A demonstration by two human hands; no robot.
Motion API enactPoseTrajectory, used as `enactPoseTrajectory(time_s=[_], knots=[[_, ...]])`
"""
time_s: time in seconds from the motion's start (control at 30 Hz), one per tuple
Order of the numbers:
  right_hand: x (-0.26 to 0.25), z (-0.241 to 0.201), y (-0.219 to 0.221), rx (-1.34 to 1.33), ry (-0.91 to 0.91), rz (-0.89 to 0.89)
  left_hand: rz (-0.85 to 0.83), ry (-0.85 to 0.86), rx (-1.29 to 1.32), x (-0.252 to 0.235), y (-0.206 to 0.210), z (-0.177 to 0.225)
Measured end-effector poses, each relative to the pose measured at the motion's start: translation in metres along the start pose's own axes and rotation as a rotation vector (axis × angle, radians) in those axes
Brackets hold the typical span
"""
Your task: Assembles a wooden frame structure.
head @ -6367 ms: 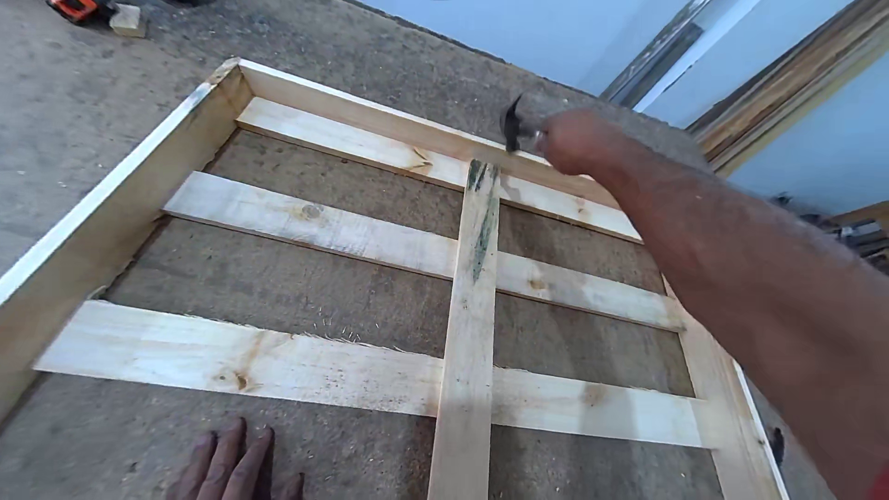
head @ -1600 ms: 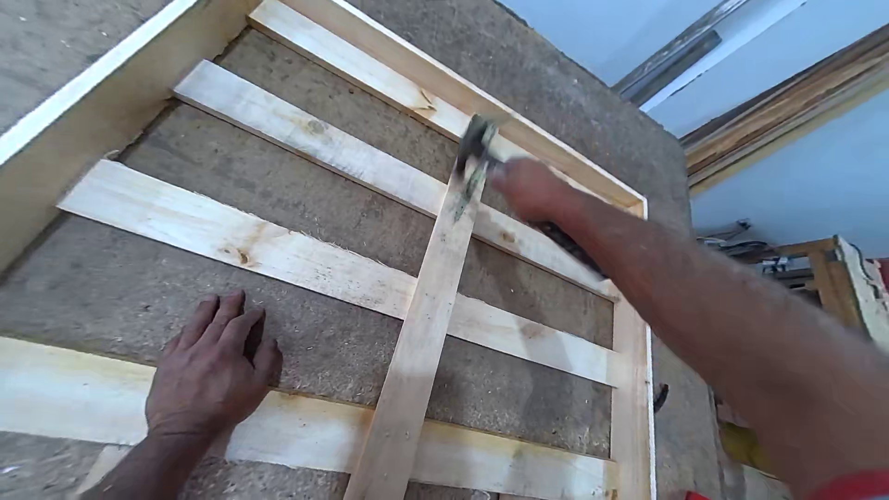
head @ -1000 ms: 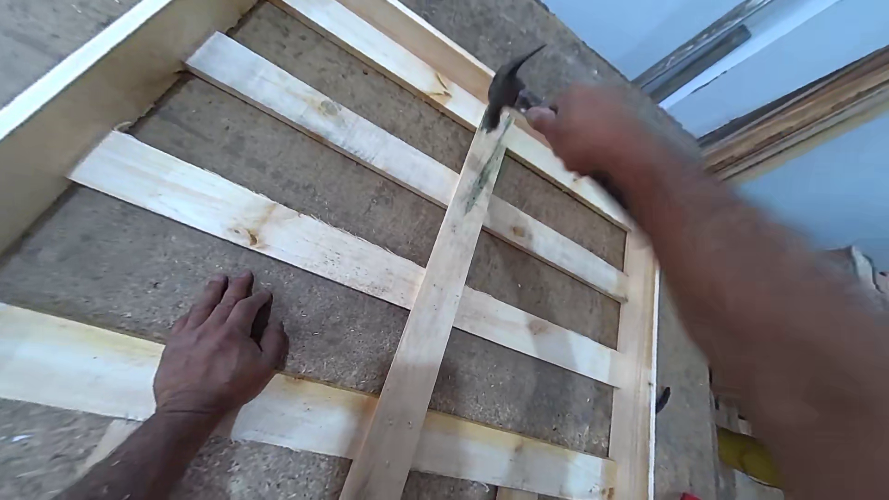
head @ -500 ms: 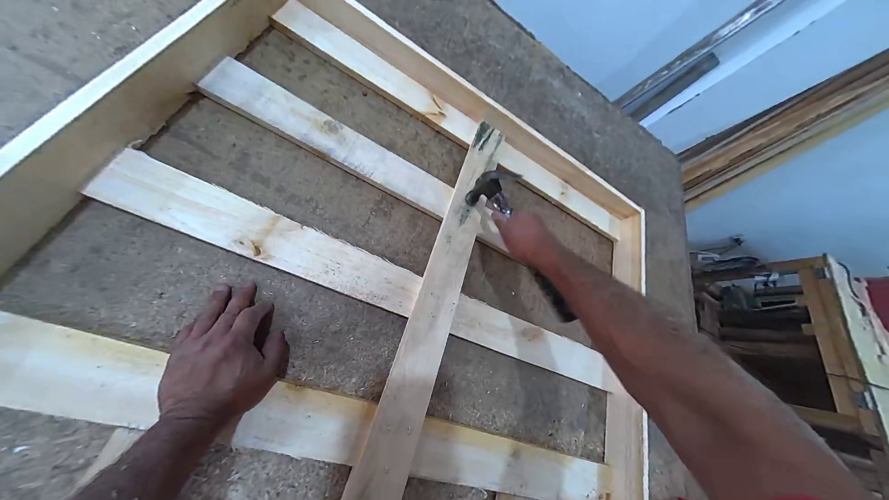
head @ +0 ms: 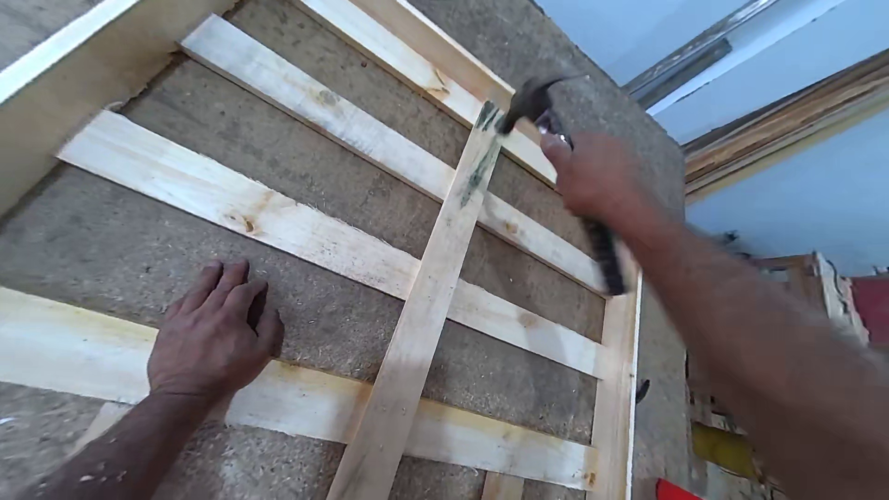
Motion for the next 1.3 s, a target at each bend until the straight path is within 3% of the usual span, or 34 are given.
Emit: enactPoseTrajectory(time_s=[0.07, 0.13, 0.2, 0.27, 0.33, 0.4, 0.5, 0.57, 0.67, 0.73, 0.83, 0.9, 0.97, 1.03, 1.1, 1.17, 1.23, 1.3], knots=[[0.010, 0.008, 0.032, -0.184, 0.065, 0.128, 0.015, 0.003, 0.003, -0.002, -0.002, 0.000], [0.025, 0.019, 0.092, -0.137, 0.056, -0.083, 0.025, 0.008, -0.001, -0.002, -0.001, 0.000], [0.036, 0.026, 0.106, 0.003, 0.050, -0.262, 0.021, 0.005, -0.011, -0.002, -0.001, -0.001], [0.036, 0.022, 0.078, 0.027, 0.024, -0.167, -0.011, -0.015, -0.022, -0.001, 0.000, -0.002], [0.045, 0.023, 0.063, -0.087, 0.055, 0.077, -0.038, -0.018, -0.021, -0.002, -0.001, 0.001], [0.046, 0.023, 0.085, -0.258, 0.112, 0.221, -0.036, -0.022, -0.020, -0.004, -0.002, 0.002], [0.050, 0.021, 0.130, -0.147, 0.193, -0.148, -0.057, -0.024, -0.024, -0.003, -0.003, 0.002], [0.052, 0.004, 0.101, -0.077, 0.063, -0.234, -0.066, -0.032, -0.025, -0.005, -0.002, 0.001], [0.084, -0.035, 0.051, -0.147, -0.120, -0.122, -0.077, -0.037, -0.022, -0.004, -0.002, 0.001], [0.113, -0.050, 0.059, -0.261, -0.146, -0.097, -0.072, -0.035, -0.018, -0.004, -0.002, 0.002], [0.151, -0.047, 0.112, -0.087, -0.058, -0.501, -0.068, -0.030, -0.023, -0.005, -0.003, 0.001], [0.152, -0.042, 0.102, 0.001, 0.009, -0.642, -0.069, -0.025, -0.024, -0.007, -0.003, 0.002], [0.138, -0.044, 0.066, -0.098, -0.003, -0.509, -0.074, -0.025, -0.015, -0.006, -0.003, 0.002], [0.123, -0.047, 0.040, -0.270, -0.014, -0.235, -0.079, -0.031, -0.004, -0.005, -0.003, 0.002], [0.126, -0.046, 0.055, -0.350, -0.011, -0.128, -0.075, -0.026, -0.007, -0.005, -0.003, 0.002], [0.146, -0.042, 0.099, -0.180, -0.015, -0.409, -0.081, -0.027, -0.013, -0.005, -0.004, 0.003], [0.155, -0.037, 0.110, 0.009, -0.042, -0.659, -0.086, -0.034, -0.013, -0.005, -0.004, 0.004], [0.144, -0.037, 0.079, -0.019, -0.076, -0.579, -0.098, -0.038, 0.002, -0.004, -0.003, 0.003]])
Point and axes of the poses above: each hand's wrist, its own x-axis away from the middle knuckle, its own y-axis out of the palm, z = x × y, the point moved 9 cm from there along -x, towards the middle knuckle, and after that the axes turned 6 degrees about z, right-handed, at the moved point
